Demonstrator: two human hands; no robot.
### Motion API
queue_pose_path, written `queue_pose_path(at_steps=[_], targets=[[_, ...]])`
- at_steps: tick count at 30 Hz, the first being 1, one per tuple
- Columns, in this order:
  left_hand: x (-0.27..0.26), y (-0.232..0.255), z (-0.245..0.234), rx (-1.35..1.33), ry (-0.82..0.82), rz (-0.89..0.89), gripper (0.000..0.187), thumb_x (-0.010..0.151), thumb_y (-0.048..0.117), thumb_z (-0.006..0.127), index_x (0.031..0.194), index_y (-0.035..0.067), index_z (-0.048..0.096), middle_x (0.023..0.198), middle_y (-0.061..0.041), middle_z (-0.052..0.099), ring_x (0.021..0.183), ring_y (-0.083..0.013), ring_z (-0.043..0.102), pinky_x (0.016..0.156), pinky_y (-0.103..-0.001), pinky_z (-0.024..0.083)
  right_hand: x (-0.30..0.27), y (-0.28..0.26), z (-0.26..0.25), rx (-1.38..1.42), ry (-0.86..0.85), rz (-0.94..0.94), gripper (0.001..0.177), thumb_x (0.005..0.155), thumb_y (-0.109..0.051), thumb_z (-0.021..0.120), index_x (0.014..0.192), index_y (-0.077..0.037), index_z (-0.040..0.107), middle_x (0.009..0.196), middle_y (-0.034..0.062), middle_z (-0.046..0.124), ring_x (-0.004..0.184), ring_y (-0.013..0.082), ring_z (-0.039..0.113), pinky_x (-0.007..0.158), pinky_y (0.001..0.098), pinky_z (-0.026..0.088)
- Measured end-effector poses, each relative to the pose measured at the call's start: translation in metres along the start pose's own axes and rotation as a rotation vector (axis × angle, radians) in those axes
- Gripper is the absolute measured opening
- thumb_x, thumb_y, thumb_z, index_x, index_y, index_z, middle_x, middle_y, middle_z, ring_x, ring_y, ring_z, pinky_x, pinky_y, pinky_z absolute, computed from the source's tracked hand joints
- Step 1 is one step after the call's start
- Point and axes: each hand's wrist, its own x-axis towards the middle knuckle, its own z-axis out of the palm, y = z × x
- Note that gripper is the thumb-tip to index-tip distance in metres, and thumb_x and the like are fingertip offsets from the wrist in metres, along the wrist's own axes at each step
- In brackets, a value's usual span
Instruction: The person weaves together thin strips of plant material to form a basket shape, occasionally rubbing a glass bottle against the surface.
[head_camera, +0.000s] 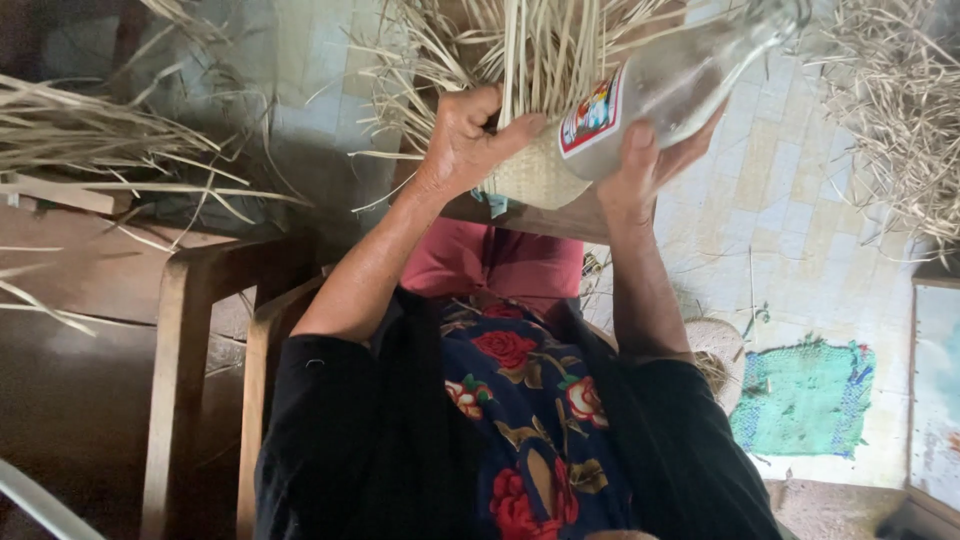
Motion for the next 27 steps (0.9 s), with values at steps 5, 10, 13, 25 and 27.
queue_pose_path(at_steps=[5, 10, 13, 25, 27], targets=[[-0.001, 0.002, 0.001, 0.013, 0.026, -0.08, 0.067, 0.095, 0.016, 0.082, 0.07, 0.02, 0.02, 0.067, 0.007, 0.018, 0.062, -0.0089, 0.015, 0.055, -0.031, 0.011, -0.013, -0.077, 0.013, 0.642, -0.407, 0.113, 0.054, 0.1, -0.052, 0.061, 0.135, -0.013, 0.048, 0.103, 0.0194, 0.06, 0.085, 0.033, 0.061, 0.069, 0.0472, 0.055], [-0.001, -0.004, 0.0, 0.004, 0.003, 0.001, 0.068, 0.096, 0.015, 0.083, 0.071, 0.018, 0.02, 0.067, 0.006, 0.018, 0.062, -0.0111, 0.014, 0.054, -0.033, 0.012, -0.032, -0.044, -0.022, 0.729, -0.193, 0.146, 0.068, 0.093, -0.057, 0.062, 0.138, -0.007, 0.056, 0.127, 0.0183, 0.06, 0.115, 0.0352, 0.058, 0.097, 0.0568, 0.046], [-0.003, -0.008, -0.001, 0.028, 0.007, 0.022, 0.067, 0.097, 0.016, 0.081, 0.069, 0.019, 0.02, 0.064, 0.005, 0.018, 0.058, -0.011, 0.015, 0.052, -0.032, 0.013, -0.007, -0.03, -0.001, 0.704, -0.133, 0.222, 0.058, 0.097, -0.047, 0.066, 0.145, -0.017, 0.055, 0.137, 0.0196, 0.065, 0.13, 0.0386, 0.062, 0.111, 0.0624, 0.05], [-0.001, -0.003, -0.001, -0.009, 0.0, -0.002, 0.066, 0.096, 0.014, 0.082, 0.07, 0.018, 0.021, 0.067, 0.006, 0.02, 0.063, -0.0106, 0.016, 0.055, -0.033, 0.013, -0.01, -0.06, 0.001, 0.111, -0.045, -0.422, 0.067, 0.082, -0.032, 0.066, 0.142, -0.009, 0.047, 0.125, 0.0145, 0.057, 0.104, 0.0284, 0.062, 0.086, 0.0423, 0.057], [-0.001, -0.005, -0.001, 0.015, 0.012, 0.001, 0.069, 0.095, 0.015, 0.083, 0.071, 0.019, 0.018, 0.067, 0.005, 0.017, 0.063, -0.0117, 0.014, 0.055, -0.035, 0.013, -0.002, -0.034, -0.004, 0.086, -0.082, -0.494, 0.068, 0.078, -0.031, 0.065, 0.139, -0.005, 0.049, 0.119, 0.0184, 0.059, 0.094, 0.0312, 0.064, 0.074, 0.042, 0.06]])
